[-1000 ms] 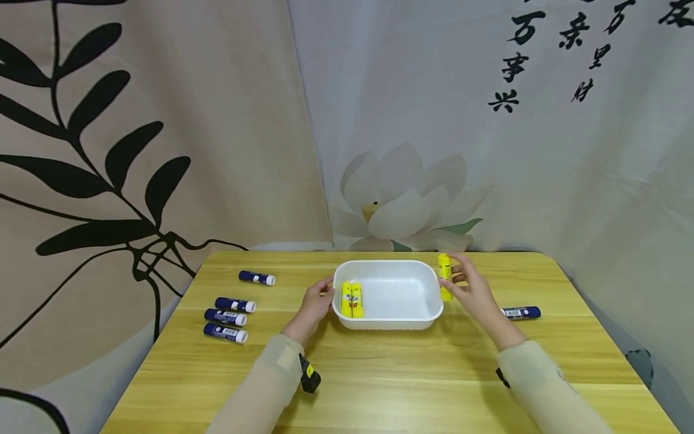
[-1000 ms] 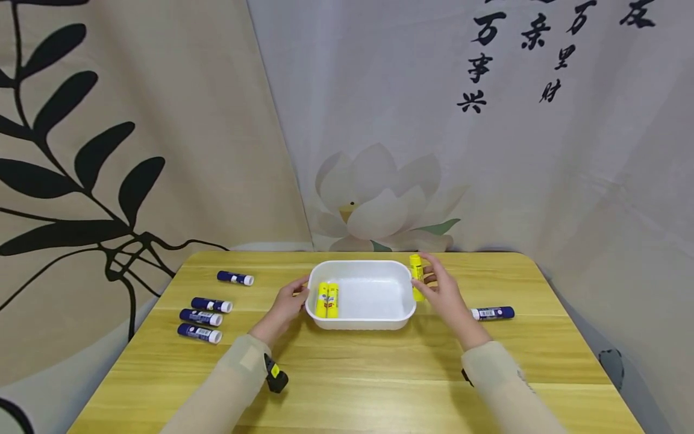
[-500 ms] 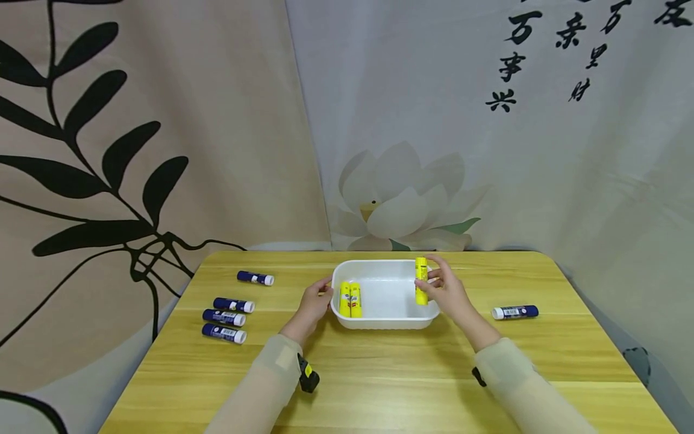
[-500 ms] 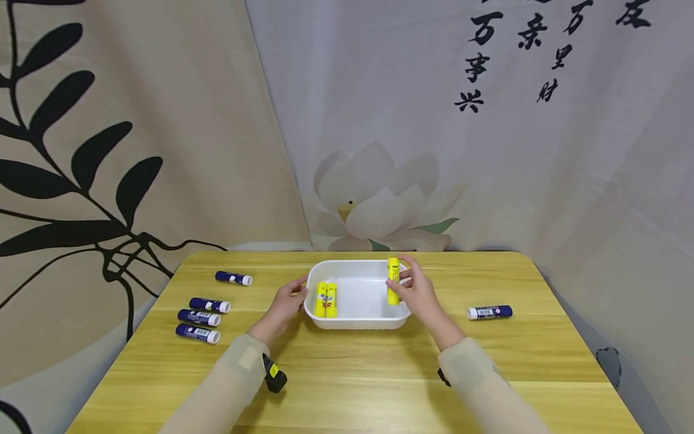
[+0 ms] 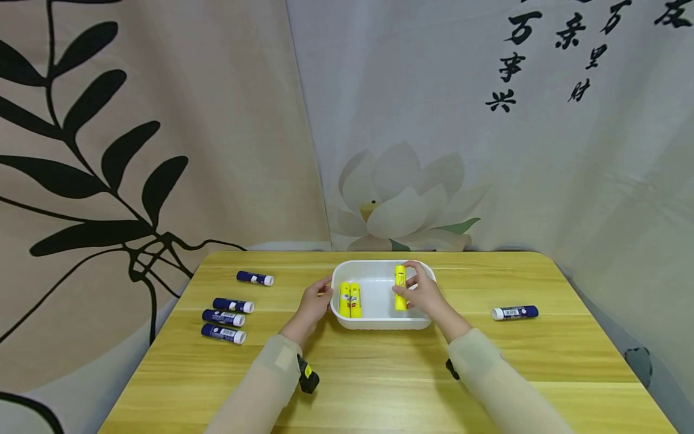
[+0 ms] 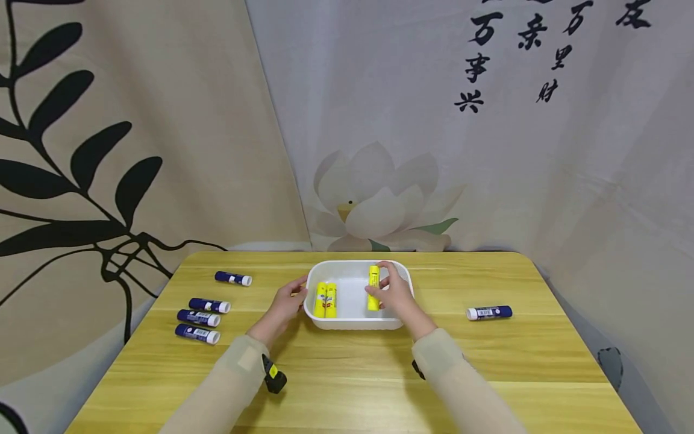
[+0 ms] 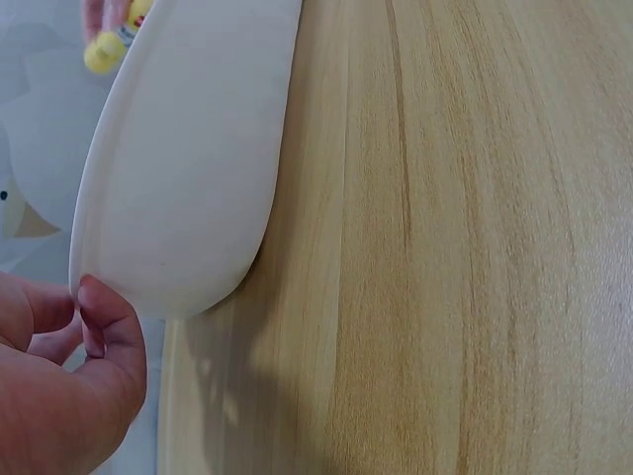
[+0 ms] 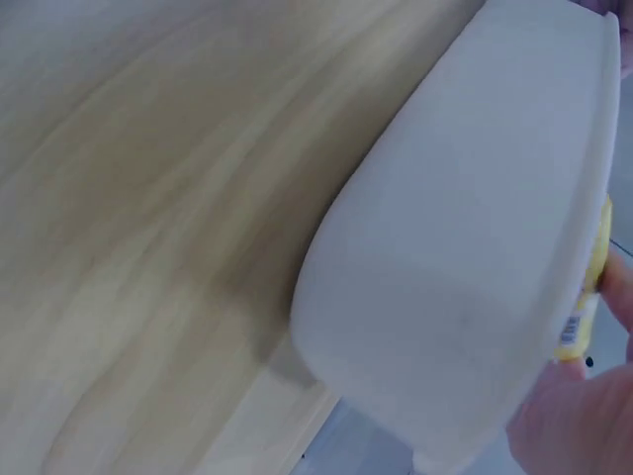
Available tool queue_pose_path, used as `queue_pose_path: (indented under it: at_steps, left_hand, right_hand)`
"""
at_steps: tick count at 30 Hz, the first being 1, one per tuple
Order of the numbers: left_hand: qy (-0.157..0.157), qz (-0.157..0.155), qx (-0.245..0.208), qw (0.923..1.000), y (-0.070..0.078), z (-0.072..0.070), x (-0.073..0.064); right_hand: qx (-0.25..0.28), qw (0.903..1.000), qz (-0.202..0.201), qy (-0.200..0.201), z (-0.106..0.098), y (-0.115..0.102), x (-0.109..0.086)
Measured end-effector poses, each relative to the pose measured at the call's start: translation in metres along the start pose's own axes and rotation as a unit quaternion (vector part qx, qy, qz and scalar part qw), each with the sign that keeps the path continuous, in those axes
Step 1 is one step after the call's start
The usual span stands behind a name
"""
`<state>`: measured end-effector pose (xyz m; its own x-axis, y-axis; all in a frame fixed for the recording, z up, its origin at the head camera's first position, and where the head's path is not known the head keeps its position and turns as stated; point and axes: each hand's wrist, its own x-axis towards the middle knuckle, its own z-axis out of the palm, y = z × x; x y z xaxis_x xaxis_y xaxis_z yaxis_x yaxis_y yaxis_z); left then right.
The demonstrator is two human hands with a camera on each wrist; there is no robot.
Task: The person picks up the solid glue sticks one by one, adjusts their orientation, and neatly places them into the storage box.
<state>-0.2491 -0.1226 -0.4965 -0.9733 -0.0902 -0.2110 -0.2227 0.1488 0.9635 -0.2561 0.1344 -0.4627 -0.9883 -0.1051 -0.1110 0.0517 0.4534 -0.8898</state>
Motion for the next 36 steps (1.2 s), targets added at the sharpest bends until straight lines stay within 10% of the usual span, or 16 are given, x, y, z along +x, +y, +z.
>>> queue_pose_path:
  at_steps: [23, 36]
  left_hand:
    - [0.0, 0.0, 0.0, 1.0, -0.004, 0.0, 0.003]
    - [0.003, -0.004, 0.016, 0.9999, -0.003, -0.001, 0.004]
  right_hand:
    - [-0.094, 0.9857, 0.105, -0.093, 0.062, -0.014, 0.029]
    - [-0.129, 0.9809, 0.122, -0.08, 0.076, -0.014, 0.034]
